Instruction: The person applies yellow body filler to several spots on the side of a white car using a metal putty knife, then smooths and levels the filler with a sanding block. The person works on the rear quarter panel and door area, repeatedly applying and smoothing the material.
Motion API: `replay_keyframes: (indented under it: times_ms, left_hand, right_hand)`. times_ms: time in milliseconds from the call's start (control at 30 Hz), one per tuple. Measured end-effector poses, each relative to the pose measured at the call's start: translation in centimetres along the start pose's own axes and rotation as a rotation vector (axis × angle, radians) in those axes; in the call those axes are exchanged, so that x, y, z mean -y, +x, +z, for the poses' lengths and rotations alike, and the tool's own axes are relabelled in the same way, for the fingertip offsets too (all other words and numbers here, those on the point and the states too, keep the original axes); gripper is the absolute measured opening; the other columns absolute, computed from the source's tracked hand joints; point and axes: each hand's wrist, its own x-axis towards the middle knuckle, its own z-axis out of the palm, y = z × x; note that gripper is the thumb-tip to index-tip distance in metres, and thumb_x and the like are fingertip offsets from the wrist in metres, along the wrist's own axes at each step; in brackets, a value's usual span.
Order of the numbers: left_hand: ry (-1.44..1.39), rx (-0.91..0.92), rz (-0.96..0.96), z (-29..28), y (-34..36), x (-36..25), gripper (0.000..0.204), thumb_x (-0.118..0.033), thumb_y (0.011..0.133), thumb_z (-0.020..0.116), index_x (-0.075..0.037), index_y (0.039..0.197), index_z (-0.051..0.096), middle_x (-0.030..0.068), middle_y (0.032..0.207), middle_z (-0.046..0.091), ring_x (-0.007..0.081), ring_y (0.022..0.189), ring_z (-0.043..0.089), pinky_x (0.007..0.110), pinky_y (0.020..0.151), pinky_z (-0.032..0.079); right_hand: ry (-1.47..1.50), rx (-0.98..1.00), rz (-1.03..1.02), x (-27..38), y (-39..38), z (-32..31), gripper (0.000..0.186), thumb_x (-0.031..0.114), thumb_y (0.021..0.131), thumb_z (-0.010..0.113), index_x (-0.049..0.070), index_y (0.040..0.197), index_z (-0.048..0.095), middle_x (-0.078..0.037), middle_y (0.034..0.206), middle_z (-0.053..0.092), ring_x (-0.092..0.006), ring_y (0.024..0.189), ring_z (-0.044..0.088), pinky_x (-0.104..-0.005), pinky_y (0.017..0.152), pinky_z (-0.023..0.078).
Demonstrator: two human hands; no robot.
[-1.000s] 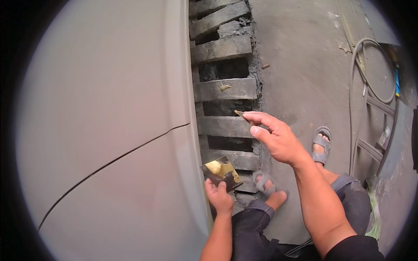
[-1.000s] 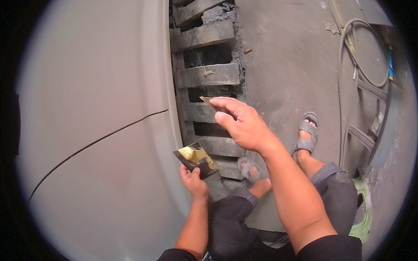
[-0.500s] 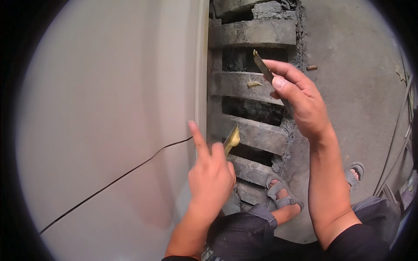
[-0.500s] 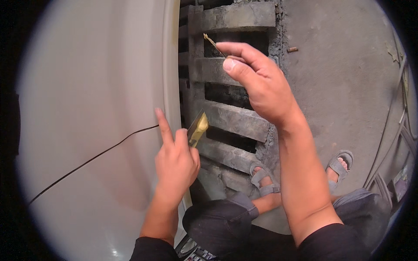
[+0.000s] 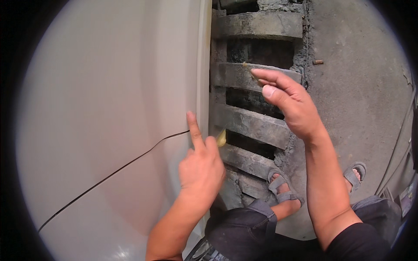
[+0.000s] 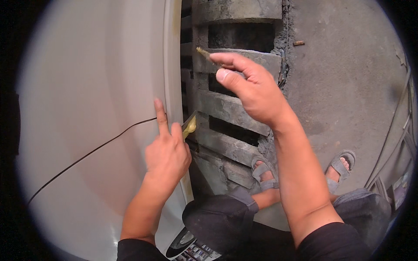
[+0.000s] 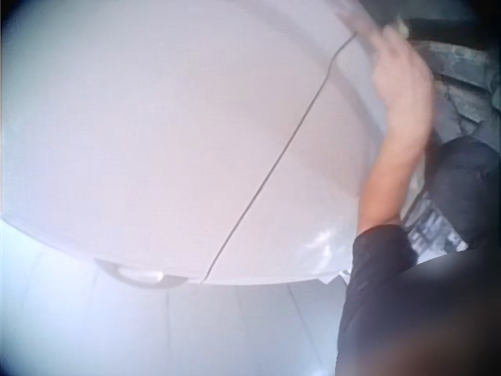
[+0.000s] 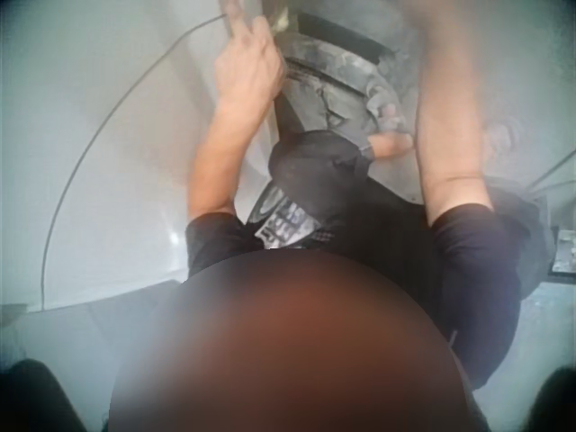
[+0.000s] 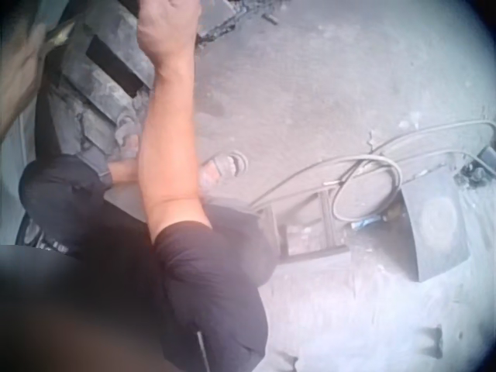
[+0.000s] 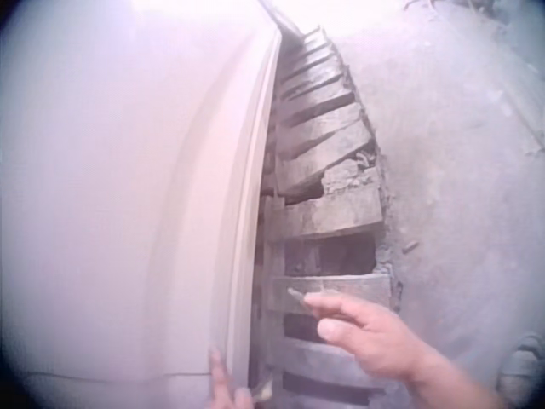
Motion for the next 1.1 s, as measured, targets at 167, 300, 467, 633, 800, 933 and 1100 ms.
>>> replay_keyframes:
  times_ms: [167,300,467,633,800,933,1100]
  left_hand:
    - [-0.062,0.074,0.018,-0.1,-2.3,-0.2,0.020,-0.006,0.076,0.062,-0.002,0.094,0.052,0.0387,0.148,0.031,0.0393,0.067,0.067,0.047,0.058,0.056]
    - [-0.431,0.072,0.062,1.3,-5.8,-0.1,0.026,-0.006,0.076,0.061,-0.003,0.102,0.057,0.0310,0.130,0.055,0.0337,0.074,0.069,0.044,0.065,0.056]
    - [-1.423,0.354,-0.239,3.9,-8.8,1.5,0.029,-0.002,0.078,0.058,0.001,0.108,0.059,0.0126,0.099,0.067,0.0145,0.084,0.063,0.031,0.075,0.051]
    - [-1.803,0.222,-0.228,6.1,-9.8,1.2,0.026,0.002,0.080,0.058,0.003,0.106,0.061,0.0041,0.093,0.067,0.0102,0.089,0.059,0.026,0.081,0.048]
    - [-1.746,0.162,-0.213,6.7,-10.0,1.6,0.025,0.001,0.079,0.060,0.003,0.104,0.061,0.0047,0.089,0.066,0.0099,0.084,0.059,0.027,0.077,0.049]
    - [-1.720,0.166,-0.188,7.2,-9.7,1.7,0.024,0.000,0.080,0.061,0.004,0.103,0.061,0.0053,0.088,0.065,0.0103,0.082,0.058,0.027,0.076,0.048]
    - [-1.700,0.157,-0.159,7.7,-9.2,2.2,0.025,-0.001,0.080,0.060,0.004,0.104,0.061,0.0063,0.090,0.064,0.0113,0.083,0.058,0.028,0.077,0.048]
  right_hand:
    - [-0.505,0.100,-0.345,-1.4,0.2,1.6,0.038,0.012,0.093,0.061,0.004,0.130,0.061,-0.010,0.135,0.059,-0.0255,0.123,0.053,-0.0378,0.109,0.037]
    - [-0.807,0.102,-0.564,-2.5,0.4,3.7,0.039,0.007,0.084,0.068,0.012,0.123,0.064,-0.006,0.139,0.056,-0.0368,0.127,0.047,-0.0479,0.107,0.037]
    - [-0.939,0.147,-0.814,-3.8,2.0,5.5,0.044,0.006,0.080,0.067,0.021,0.121,0.065,0.003,0.140,0.054,-0.0363,0.130,0.043,-0.0481,0.102,0.039]
    - [-1.034,0.181,-0.949,-5.2,3.3,6.0,0.046,0.010,0.076,0.067,0.025,0.119,0.065,0.005,0.142,0.051,-0.0320,0.133,0.040,-0.0485,0.104,0.036]
    - [-1.008,0.165,-1.021,-5.9,3.9,5.9,0.049,0.009,0.075,0.066,0.031,0.119,0.062,0.003,0.139,0.049,-0.0314,0.136,0.038,-0.0488,0.104,0.034]
    - [-1.037,0.166,-1.039,-5.8,4.2,5.8,0.048,0.010,0.075,0.067,0.032,0.118,0.062,0.003,0.138,0.049,-0.0314,0.136,0.037,-0.0480,0.106,0.034]
    - [-1.032,0.188,-1.023,-5.9,4.4,6.0,0.049,0.010,0.075,0.066,0.032,0.119,0.062,0.003,0.138,0.049,-0.0313,0.136,0.037,-0.0472,0.108,0.033]
